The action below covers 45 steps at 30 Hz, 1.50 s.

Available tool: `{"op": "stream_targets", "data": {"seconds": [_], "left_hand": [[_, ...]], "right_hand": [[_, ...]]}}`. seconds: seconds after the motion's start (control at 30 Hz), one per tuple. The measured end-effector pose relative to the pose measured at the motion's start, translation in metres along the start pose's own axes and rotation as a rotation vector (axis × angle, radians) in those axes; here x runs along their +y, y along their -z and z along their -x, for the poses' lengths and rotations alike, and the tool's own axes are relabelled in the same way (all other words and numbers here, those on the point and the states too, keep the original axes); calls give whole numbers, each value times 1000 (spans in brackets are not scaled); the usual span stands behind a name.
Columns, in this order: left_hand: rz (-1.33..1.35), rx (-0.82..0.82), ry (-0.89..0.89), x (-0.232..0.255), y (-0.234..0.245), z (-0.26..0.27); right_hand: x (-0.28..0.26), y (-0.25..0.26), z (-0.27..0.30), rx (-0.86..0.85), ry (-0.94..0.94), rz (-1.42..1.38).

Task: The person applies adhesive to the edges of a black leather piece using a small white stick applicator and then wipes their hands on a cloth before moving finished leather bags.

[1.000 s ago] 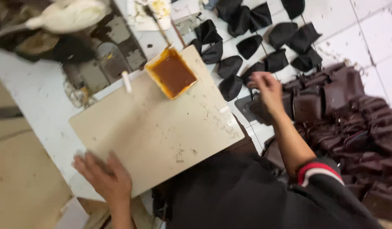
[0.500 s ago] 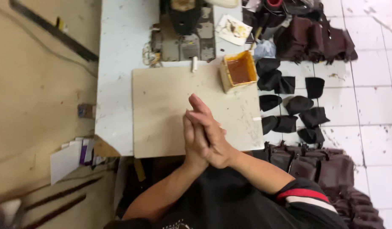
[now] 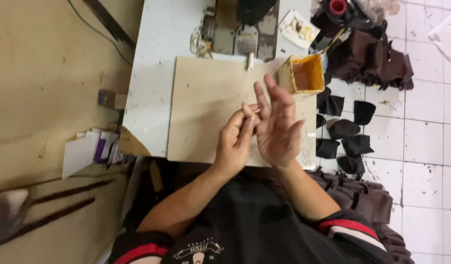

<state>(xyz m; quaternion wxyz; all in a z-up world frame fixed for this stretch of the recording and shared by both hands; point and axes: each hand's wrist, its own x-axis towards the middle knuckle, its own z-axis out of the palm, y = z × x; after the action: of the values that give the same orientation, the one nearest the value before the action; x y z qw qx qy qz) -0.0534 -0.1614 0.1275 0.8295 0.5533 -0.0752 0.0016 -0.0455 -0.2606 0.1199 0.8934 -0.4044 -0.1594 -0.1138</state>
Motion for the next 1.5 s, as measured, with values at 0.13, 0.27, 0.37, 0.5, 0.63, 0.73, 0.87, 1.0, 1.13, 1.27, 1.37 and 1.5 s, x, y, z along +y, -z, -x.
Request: {"op": "stream_targets", "data": {"seconds": [0.13,0.27,0.37,0.5,0.63,0.73,0.87,1.0,1.13,1.27,1.37,1.5], "left_hand": [[-79,-28,-59,2,20,-8],[-232,-126,-95,21,32,-9],[-229,-136,-122,22,37,-11],[-194,-117,-84,23,36,-11],[-218,-140,-90,18,44,-9],[-343,-81,-142,9,65,-13],[-513,45,-43,14,83,-16],[-497,14,-53,17,80,-15],[-539,36,-15,23,72,-20],[-538,53,-113,29,73,-19],[-533,61,-172,37,78,-19],[-576,28,-187,56,72,-21]], "right_hand": [[-15,4,-7,-19,-60,-134],[-28,4,-7,-99,-129,-146],[-30,5,-6,-85,-140,-98],[-31,7,-6,-141,-126,-132],[-48,22,-16,-120,-33,19],[-80,69,-46,89,435,548],[-102,166,-114,340,370,972],[-55,258,-178,329,-138,1088],[13,353,-204,304,-204,1355],[50,508,-189,343,-348,1487],[-22,434,-146,667,-262,1462],[-136,442,-132,301,-253,1236]]}}
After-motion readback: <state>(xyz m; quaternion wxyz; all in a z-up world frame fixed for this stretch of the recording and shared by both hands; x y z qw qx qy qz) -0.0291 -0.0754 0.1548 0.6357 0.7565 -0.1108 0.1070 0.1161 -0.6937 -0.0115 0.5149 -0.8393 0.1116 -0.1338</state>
